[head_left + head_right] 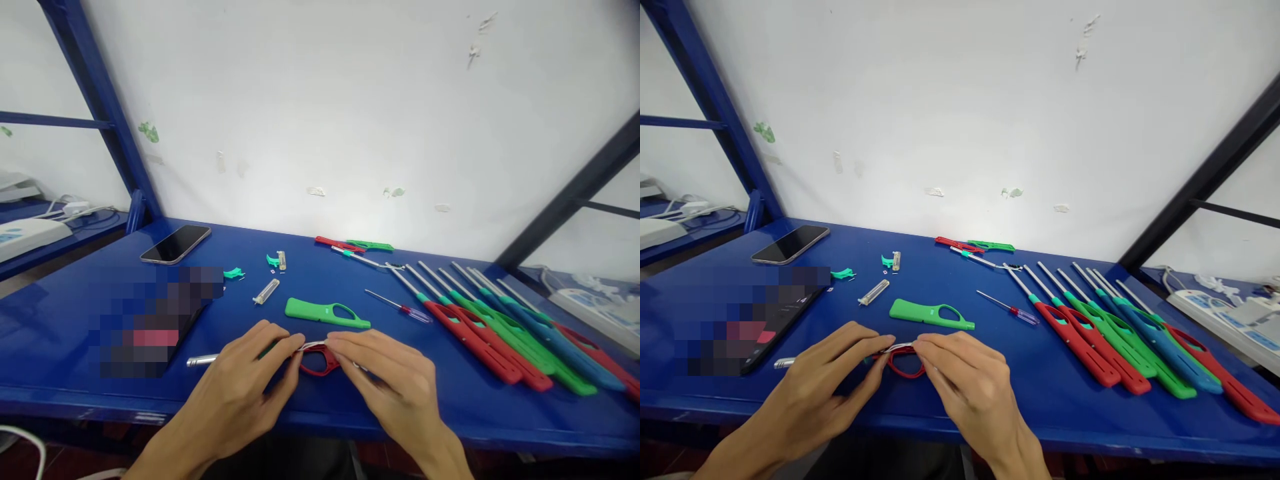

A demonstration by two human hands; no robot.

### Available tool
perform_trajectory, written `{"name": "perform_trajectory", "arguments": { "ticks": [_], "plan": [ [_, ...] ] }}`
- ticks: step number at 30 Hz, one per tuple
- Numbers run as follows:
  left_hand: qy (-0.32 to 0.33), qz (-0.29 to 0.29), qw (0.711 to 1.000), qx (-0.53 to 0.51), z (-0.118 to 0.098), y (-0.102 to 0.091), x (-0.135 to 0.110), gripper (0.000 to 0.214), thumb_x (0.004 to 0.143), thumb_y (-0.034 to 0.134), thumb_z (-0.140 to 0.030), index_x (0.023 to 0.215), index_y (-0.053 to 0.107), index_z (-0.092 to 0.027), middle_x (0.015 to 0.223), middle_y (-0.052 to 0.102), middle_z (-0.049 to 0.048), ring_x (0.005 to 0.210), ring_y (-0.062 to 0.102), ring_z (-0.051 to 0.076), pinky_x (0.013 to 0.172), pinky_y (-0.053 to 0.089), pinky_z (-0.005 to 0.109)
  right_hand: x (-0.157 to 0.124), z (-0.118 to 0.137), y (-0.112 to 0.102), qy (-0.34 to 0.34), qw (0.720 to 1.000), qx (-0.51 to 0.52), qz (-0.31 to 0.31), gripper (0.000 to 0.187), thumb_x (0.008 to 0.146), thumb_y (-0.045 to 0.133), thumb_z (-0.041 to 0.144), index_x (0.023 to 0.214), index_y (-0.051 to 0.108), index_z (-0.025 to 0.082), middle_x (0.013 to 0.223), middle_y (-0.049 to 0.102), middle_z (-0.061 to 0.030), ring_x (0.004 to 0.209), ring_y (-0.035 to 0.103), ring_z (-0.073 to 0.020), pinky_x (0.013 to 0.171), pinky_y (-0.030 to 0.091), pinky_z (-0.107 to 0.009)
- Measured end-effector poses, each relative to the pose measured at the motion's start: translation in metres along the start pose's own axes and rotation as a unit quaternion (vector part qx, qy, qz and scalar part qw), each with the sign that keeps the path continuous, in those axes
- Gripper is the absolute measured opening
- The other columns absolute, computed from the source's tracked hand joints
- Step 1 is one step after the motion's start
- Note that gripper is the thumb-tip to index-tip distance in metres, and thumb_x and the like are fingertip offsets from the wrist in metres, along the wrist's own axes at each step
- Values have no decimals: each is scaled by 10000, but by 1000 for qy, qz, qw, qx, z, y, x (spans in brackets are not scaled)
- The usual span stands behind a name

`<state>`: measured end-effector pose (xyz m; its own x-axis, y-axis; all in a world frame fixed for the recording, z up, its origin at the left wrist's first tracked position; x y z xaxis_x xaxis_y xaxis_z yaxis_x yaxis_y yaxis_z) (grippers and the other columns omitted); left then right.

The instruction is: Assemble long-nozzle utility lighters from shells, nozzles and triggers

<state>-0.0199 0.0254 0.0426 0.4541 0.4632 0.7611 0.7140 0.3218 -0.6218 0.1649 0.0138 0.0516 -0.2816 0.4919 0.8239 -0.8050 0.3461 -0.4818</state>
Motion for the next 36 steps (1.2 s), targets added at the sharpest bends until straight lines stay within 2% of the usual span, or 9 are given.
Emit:
{"name": "perform_trajectory", "arguments": {
  "ticks": [5, 10, 16, 26, 31, 36],
  "plan": [
    [-2, 4, 1000, 9, 0, 1, 1, 178, 1032, 565, -68, 1171, 642, -148, 967, 727, 62, 847, 680, 192, 787, 588, 311, 1, 1, 1, -10, 1000, -7, -3, 201, 937, 741, 42, 1077, 795, 174, 988, 854, -57, 829, 821, -179, 823, 678, -259],
    [-6, 13, 1000, 9, 0, 2, 1, 204, 1052, 549, -102, 1235, 623, -152, 1002, 728, 66, 866, 685, 193, 792, 583, 305, 1, 1, 0, -3, 1000, -7, -9, 212, 947, 734, 64, 1087, 796, 212, 976, 856, -37, 808, 824, -186, 800, 690, -275],
    [-24, 41, 998, -29, 3, 3, 0, 180, 1054, 546, -90, 1187, 623, -183, 1001, 710, 48, 879, 672, 181, 802, 570, 289, 0, 0, -1, 0, 1000, -6, -4, 228, 951, 721, 54, 1088, 801, 216, 1005, 857, -40, 834, 827, -196, 815, 690, -292],
    [-38, 63, 997, -17, 6, 6, -1, 138, 1080, 517, -128, 1160, 610, -190, 984, 718, 32, 863, 692, 180, 762, 549, 287, 0, 2, -1, -4, 1000, -7, -5, 210, 942, 730, 45, 1076, 804, 189, 1016, 857, -52, 866, 829, -186, 856, 678, -267],
    [-33, 59, 998, 3, 4, 3, -1, 145, 1095, 490, -159, 1137, 623, -197, 953, 729, 21, 825, 711, 168, 729, 546, 273, -1, 1, -1, 6, 1000, 0, 2, 246, 941, 732, 45, 1101, 799, 219, 1030, 857, -36, 868, 830, -200, 837, 686, -302],
    [-23, 50, 998, 9, 5, 3, -1, 133, 1096, 489, -143, 1128, 608, -193, 927, 730, 22, 796, 703, 172, 708, 538, 275, -1, -2, 1, 30, 999, 27, 13, 263, 930, 753, 48, 1116, 793, 230, 1051, 854, -20, 892, 826, -192, 852, 676, -289]
  ]
}}
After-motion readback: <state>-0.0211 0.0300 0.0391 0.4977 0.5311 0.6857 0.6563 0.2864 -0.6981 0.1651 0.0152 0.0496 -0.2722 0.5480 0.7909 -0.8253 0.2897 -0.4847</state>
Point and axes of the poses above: each hand's wrist, its own x-axis towards the middle knuckle, its own y-axis out of the palm, z = x × y, the point moved 6 cm from there along x, towards the middle knuckle
